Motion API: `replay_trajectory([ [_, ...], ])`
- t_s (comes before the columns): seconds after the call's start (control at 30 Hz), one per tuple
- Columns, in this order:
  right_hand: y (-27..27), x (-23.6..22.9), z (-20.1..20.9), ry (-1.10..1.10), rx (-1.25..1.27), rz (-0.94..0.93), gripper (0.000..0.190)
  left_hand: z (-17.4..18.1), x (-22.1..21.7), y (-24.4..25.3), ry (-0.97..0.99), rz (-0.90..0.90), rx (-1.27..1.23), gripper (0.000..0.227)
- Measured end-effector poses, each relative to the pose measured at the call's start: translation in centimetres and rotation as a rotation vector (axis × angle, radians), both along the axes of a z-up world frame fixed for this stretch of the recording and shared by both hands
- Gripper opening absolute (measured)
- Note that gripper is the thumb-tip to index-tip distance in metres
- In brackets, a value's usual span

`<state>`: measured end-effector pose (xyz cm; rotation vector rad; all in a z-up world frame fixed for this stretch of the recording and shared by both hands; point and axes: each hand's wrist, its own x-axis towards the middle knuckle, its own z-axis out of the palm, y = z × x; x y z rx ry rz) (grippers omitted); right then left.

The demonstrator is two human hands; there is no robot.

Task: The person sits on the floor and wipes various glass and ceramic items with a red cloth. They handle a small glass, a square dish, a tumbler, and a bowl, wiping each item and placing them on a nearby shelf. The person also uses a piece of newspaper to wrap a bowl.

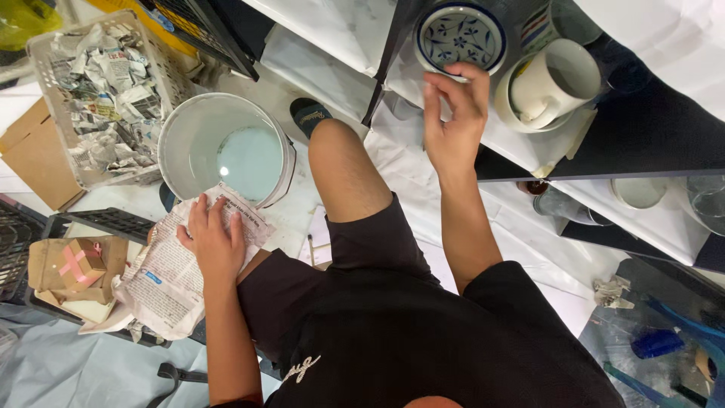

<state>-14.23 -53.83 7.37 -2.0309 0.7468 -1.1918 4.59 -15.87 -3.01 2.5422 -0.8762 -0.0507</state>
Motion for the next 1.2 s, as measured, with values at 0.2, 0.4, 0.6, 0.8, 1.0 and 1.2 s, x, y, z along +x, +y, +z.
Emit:
replay_trajectory([
  [0.2,0.1,-0.1,-1.8,-0.001,-0.2,-0.149,0.018,-0.4,0.0,0.5,-0.031,-0.004,-0.041,0.038],
  [0.4,3.3,-2.7,-3.3,-0.115,-0.342,-0.013,0.009,-0.3,-0.3,1.8,-0.019,-0.001,-0.129,0.029],
  [0.6,10.2,-1.7,-6.0,-0.251,-0.218,0.38,0.023,0.0,-2.4,4.6,-0.109,0.053,-0.114,0.038],
  [0.8,19.4,6.3,-8.6,-0.112,0.494,0.926,0.037,0.4,-5.6,9.8,-0.132,0.148,-0.156,0.04],
  [1.0,27.1,14.7,-11.2,0.055,0.623,1.356,0.034,0.0,-8.4,13.8,-0.095,0.226,-0.328,0.015],
  [1.2,30.3,15.8,-12.1,0.293,0.557,1.432,0.031,-0.4,-6.0,17.0,-0.054,0.722,-0.752,0.038],
])
